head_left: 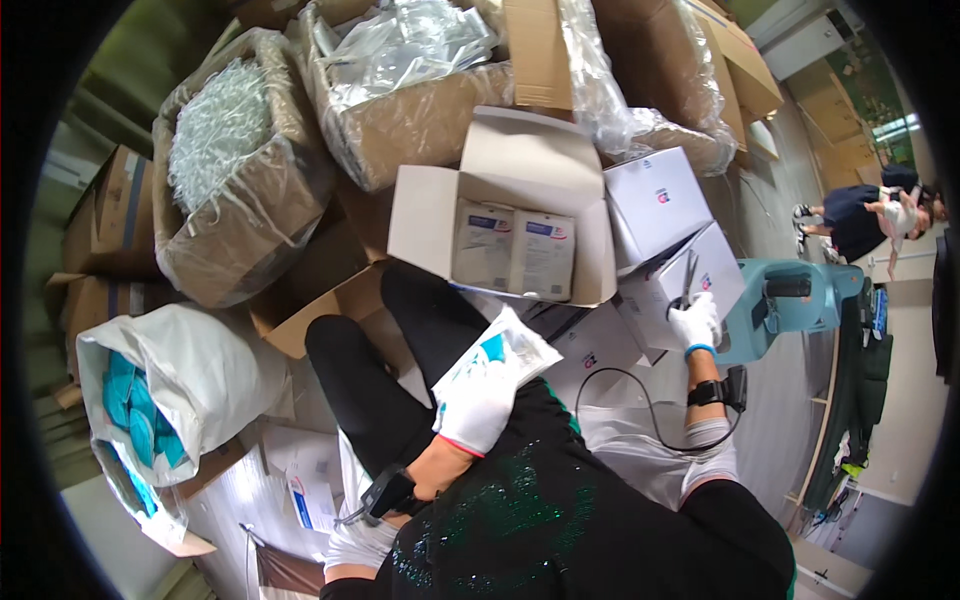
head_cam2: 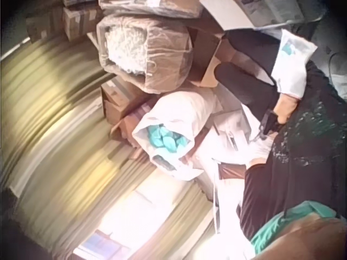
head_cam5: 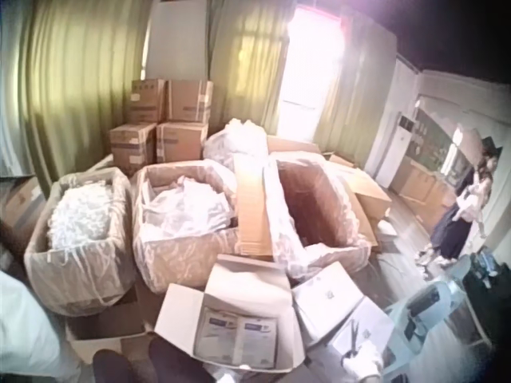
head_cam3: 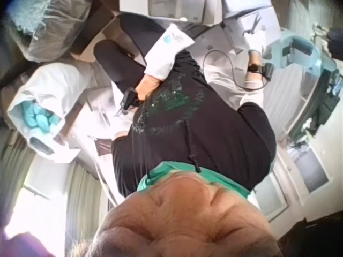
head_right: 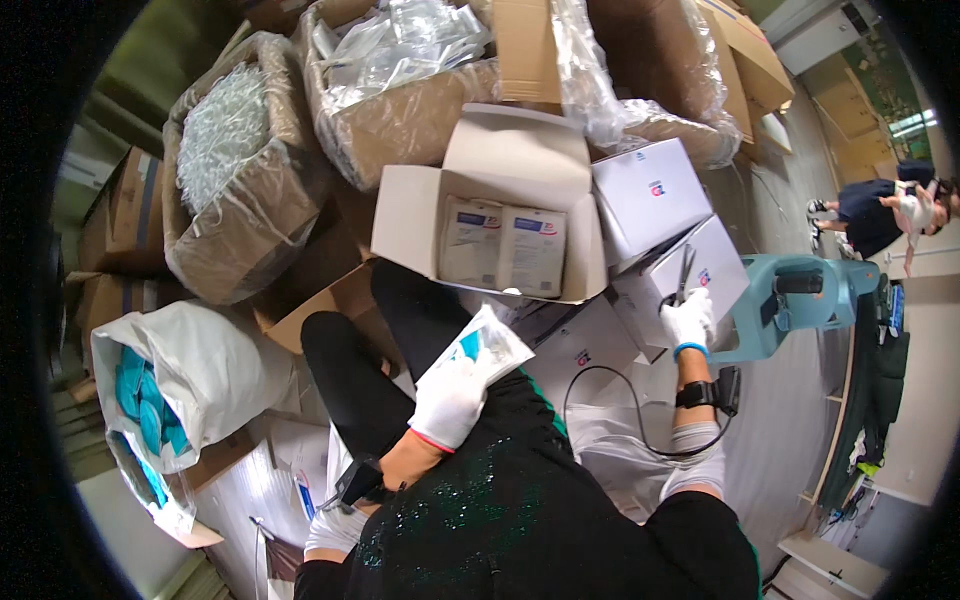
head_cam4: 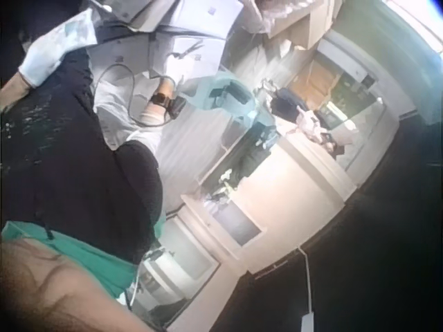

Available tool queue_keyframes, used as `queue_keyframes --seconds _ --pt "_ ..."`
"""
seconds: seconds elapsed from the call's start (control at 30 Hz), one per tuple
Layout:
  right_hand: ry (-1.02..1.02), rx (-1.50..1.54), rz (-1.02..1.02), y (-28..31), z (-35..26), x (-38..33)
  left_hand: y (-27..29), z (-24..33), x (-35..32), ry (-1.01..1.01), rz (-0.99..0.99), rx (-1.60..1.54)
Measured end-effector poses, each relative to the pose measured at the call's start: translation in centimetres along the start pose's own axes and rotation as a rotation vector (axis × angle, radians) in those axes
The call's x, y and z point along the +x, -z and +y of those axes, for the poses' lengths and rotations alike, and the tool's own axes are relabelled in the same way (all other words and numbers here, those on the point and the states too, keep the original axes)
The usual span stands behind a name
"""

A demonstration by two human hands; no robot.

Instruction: The recorder is packing medical masks and components into cardboard boxes.

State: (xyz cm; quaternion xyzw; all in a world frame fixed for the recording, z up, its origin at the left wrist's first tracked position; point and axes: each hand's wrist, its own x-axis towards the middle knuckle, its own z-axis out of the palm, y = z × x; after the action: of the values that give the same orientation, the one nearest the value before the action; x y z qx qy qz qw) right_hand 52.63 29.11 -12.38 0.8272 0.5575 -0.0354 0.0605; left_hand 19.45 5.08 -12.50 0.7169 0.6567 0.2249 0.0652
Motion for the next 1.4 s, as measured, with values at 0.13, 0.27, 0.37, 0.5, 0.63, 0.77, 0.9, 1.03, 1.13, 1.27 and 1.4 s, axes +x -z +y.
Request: queue_keyframes --seconds 0.13,0.27,0.37,0.5,0.63,0.77,0.9,1.03,1.13,1.27,1.4 --pt "0.012 -0.070 -0.013 0.4 -0.2 0.6 1.5 0.4 -0.7 -0.034 -0.188 0.153" --pt "0.037 0.009 -0.108 0.0 1.5 1.8 0.9 -0.3 -2.2 -0.067 -0.095 0.095" --pt "0.068 0.096 -0.096 -0.3 2.5 2.1 1.0 -1.1 -2.0 -0.050 0.044 -0.105" --pt "0.081 0.108 -0.107 0.0 2.7 1.5 0.3 -1.6 -1.9 -0.001 0.167 -0.200" --pt "0.152 -0.093 -0.102 0.1 1.9 0.5 -0.1 -1.5 -2.1 -0.002 0.157 -0.233" --pt "0.171 -0.188 0.163 -2.8 2.0 -0.8 0.5 -1.5 -1.9 -0.033 0.131 -0.222" --pt "0.177 0.391 0.025 -3.0 2.2 -1.1 3.7 -2.9 -1.2 -0.046 0.201 -0.167" --pt "0.490 1.175 -0.528 2.9 -6.0 -10.8 4.9 -5.8 0.2 -0.030 0.226 0.063" --pt "0.787 1.057 -0.882 5.1 -10.0 -16.5 5.4 -7.9 1.5 -0.006 0.152 0.213" --pt "0.899 0.890 -1.339 6.3 -13.5 -21.1 5.2 -9.6 2.2 0.018 0.158 0.372" --pt "0.394 1.050 -1.666 3.2 -16.4 -21.7 4.2 -9.6 1.7 -0.030 0.076 0.341"
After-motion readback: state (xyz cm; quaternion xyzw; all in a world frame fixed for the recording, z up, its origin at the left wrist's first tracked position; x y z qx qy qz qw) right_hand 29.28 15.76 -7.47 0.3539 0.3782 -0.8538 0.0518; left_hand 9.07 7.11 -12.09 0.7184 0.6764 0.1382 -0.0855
